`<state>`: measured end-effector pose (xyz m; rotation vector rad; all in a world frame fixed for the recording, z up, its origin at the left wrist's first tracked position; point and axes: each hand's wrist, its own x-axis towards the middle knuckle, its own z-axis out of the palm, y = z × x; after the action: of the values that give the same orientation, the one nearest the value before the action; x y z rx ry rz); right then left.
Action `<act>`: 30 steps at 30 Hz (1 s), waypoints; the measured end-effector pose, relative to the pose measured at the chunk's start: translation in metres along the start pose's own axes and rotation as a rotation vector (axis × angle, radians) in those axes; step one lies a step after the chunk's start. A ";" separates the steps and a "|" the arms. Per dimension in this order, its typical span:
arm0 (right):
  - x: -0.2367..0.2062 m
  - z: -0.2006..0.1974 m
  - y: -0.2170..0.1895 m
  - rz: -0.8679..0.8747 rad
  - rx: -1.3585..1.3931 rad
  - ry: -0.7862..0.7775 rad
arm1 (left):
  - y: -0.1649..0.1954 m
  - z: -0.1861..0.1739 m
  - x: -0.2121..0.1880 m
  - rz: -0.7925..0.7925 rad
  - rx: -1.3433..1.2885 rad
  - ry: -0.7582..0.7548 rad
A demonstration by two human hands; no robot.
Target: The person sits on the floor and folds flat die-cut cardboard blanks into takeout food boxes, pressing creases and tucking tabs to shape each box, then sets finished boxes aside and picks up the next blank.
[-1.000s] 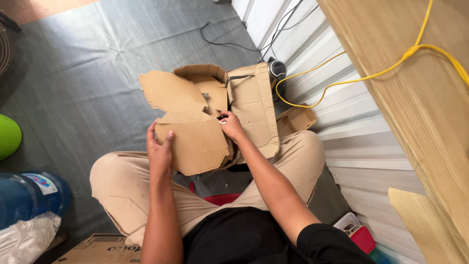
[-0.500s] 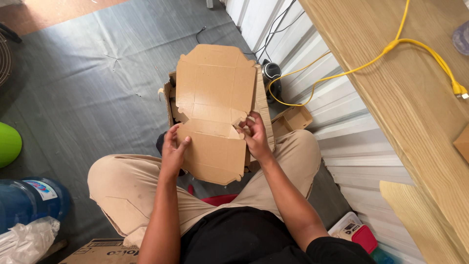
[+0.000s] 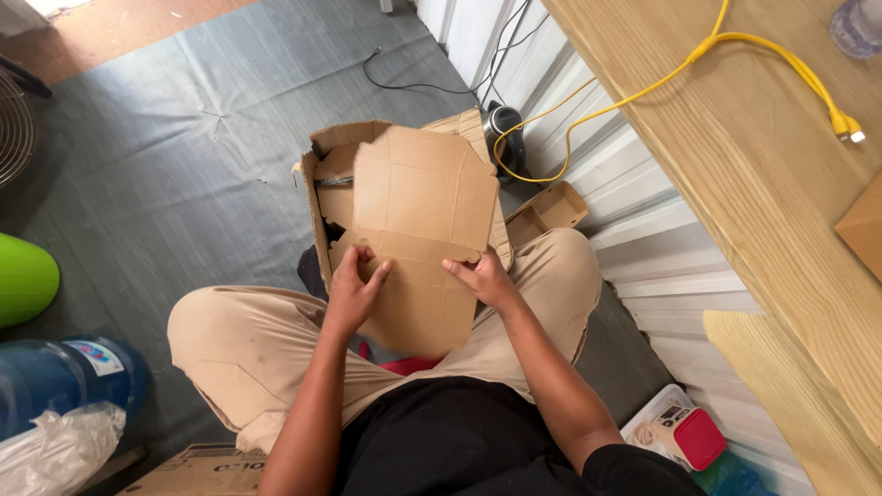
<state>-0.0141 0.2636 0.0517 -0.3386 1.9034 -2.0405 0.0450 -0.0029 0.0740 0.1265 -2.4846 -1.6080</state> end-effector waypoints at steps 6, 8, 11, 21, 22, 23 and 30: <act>0.013 0.015 -0.013 0.008 -0.338 0.054 | 0.017 0.001 0.003 0.292 0.168 0.261; 0.021 0.023 -0.023 0.001 -0.445 0.122 | 0.020 -0.001 -0.007 0.283 0.190 0.317; 0.029 0.033 -0.039 -0.140 -0.248 0.170 | 0.025 0.000 -0.013 0.252 0.197 0.401; 0.017 0.068 -0.070 -0.390 -0.891 0.286 | 0.053 -0.018 -0.004 0.223 0.254 0.432; 0.017 0.069 -0.073 -0.376 -0.906 0.301 | 0.058 -0.019 -0.004 0.214 0.249 0.423; 0.018 0.072 -0.076 -0.364 -0.919 0.316 | 0.064 -0.020 -0.004 0.216 0.281 0.423; 0.016 0.083 -0.087 -0.445 -0.903 0.338 | 0.082 -0.016 -0.005 0.200 0.280 0.434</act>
<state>-0.0027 0.1863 0.1436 -0.7046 3.1277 -1.3556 0.0551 0.0175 0.1543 0.2288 -2.2778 -1.0199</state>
